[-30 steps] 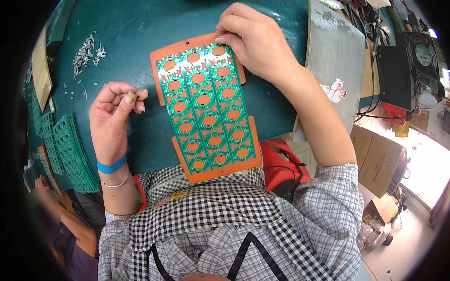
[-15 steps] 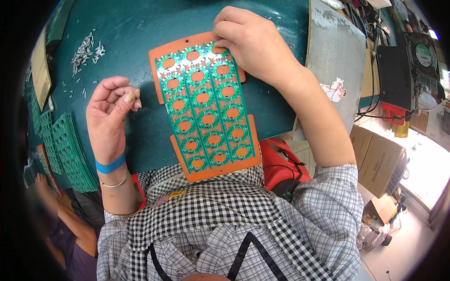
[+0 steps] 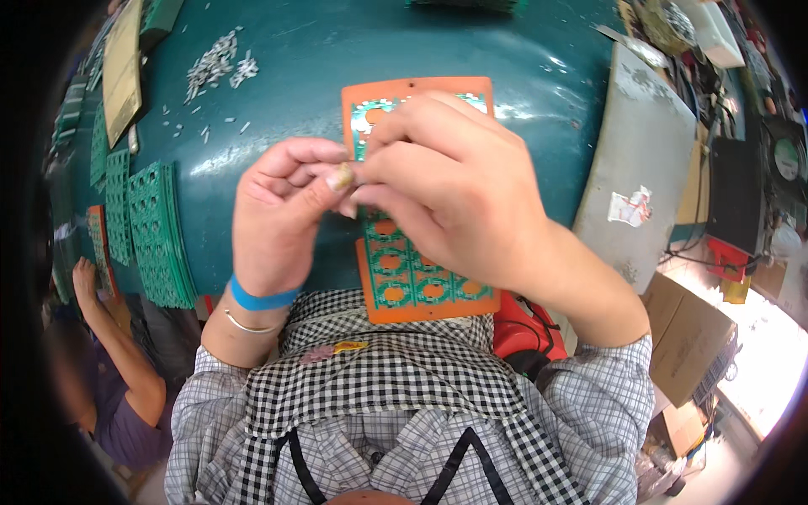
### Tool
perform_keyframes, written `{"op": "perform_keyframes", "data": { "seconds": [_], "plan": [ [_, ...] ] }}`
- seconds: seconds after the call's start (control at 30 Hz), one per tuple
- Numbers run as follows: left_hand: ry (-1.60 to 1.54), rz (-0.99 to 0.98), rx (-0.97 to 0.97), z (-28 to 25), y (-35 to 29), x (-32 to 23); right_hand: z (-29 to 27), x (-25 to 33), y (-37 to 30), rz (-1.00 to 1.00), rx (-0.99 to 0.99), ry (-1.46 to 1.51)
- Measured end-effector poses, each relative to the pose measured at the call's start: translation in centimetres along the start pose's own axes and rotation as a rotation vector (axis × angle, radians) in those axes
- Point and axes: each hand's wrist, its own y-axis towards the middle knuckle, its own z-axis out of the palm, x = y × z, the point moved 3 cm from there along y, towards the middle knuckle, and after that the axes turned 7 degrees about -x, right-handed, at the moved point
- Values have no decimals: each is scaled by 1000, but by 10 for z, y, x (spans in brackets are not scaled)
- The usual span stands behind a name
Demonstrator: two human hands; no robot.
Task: The person inserts small components into holes on a circuit board mounted on a fixture by hand. The person then moves a metal plate, moves a stack of circuit boards, places another circuit board onto the fixture, and inserts small components into it.
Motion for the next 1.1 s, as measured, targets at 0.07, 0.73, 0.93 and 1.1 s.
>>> {"op": "perform_keyframes", "data": {
  "seconds": [0.07, 0.73, 0.93, 1.1],
  "plan": [
    [-36, 133, -40, 9, -8, 4, 2, 5, -4, 53, -52, 15],
    [1450, 565, -378, -111, 50, -40, -41, -78, -31, 358, 54, -70],
    [1371, 616, -403, -102, 41, -44, -43, -78, -32, 331, 79, -112],
    [1154, 587, -429, -97, 39, -41, -42, -77, -31, 336, 89, -101]
  ]
}}
